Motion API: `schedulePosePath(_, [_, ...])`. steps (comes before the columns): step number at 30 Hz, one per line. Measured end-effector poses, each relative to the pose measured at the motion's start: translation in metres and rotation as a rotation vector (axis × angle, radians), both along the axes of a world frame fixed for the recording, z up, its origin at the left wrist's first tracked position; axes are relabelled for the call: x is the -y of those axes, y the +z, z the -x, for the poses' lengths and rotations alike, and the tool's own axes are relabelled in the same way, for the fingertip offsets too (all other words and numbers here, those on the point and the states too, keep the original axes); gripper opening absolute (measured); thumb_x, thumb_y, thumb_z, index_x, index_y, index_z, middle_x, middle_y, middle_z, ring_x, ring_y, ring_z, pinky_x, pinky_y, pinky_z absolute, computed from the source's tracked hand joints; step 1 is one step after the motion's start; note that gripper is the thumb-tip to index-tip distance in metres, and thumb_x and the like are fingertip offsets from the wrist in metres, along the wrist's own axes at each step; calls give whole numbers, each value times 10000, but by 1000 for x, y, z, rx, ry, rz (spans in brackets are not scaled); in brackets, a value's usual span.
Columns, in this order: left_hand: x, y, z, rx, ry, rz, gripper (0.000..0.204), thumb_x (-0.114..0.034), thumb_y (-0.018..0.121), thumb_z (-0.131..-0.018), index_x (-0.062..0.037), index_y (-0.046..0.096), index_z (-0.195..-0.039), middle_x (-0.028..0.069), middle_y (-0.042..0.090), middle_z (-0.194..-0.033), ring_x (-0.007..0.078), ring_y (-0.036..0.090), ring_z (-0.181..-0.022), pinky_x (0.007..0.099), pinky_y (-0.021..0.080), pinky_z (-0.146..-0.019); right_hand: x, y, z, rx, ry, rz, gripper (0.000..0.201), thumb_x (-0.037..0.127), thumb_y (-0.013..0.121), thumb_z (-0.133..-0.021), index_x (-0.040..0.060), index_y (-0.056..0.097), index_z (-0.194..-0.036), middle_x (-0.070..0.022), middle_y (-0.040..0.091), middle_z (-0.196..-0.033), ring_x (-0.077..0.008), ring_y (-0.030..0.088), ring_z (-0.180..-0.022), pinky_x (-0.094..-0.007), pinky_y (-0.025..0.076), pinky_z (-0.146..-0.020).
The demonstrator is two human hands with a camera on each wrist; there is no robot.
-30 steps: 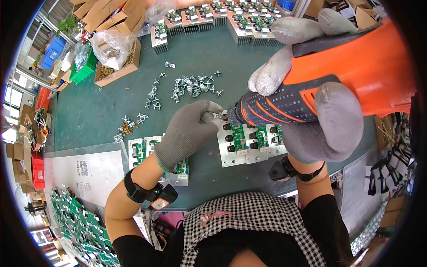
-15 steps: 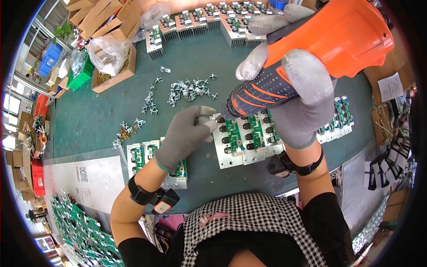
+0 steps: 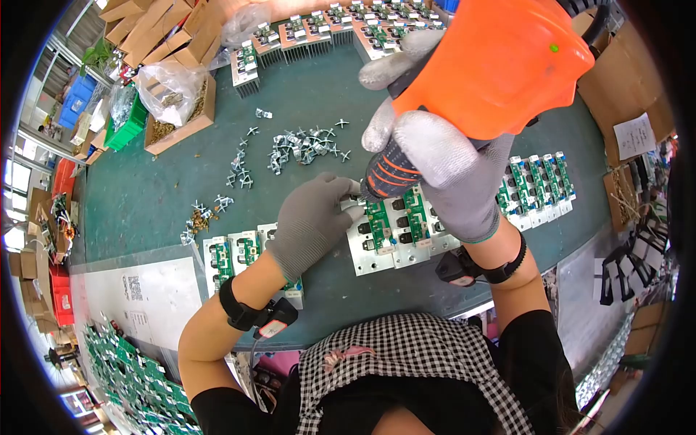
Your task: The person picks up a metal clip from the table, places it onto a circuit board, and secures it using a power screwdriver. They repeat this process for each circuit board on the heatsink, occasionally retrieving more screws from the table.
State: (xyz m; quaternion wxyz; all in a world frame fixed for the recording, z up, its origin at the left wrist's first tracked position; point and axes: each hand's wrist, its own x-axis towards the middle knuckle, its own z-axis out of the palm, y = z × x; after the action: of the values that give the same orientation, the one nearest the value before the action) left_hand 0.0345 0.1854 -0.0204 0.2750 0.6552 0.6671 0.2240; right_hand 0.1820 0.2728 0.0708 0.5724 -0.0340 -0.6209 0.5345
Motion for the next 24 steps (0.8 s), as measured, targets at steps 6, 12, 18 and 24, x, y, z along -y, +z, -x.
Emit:
schedulePosePath(6, [-4, -10, 6, -159, -64, -18, 281, -182, 716, -788, -106, 681, -1057, 72, 628, -950, 254, 656, -839, 363, 512, -742, -2, -3, 17, 84, -370, -164, 511, 87, 735, -661, 31, 554, -1135, -80, 666, -933, -190, 663, -772, -307, 527, -713])
schedulePosePath(12, [-2, -21, 7, -42, -48, -138, 248, -155, 714, -772, -75, 693, -1006, 81, 633, -926, 231, 663, -813, 352, 516, -733, -16, -19, 45, -46, -446, -309, 507, 133, 774, -651, 56, 572, -1109, -69, 662, -947, -222, 667, -798, -319, 526, -740])
schedulePosePath(18, [-3, -9, 3, 17, 20, 36, 243, -164, 723, -758, -55, 689, -973, 87, 639, -939, 237, 659, -818, 342, 513, -738, 0, -7, 42, 129, -561, -391, 472, 126, 766, -650, 65, 578, -1078, -68, 638, -922, -253, 649, -784, -328, 523, -727])
schedulePosePath(24, [-4, -20, 7, -10, -47, -78, 227, -176, 713, -755, -52, 688, -944, 91, 632, -930, 238, 648, -802, 345, 509, -739, 8, -4, 25, 297, -307, -121, 422, -68, 631, -741, -11, 549, -1150, -75, 672, -897, -114, 624, -735, -266, 524, -655])
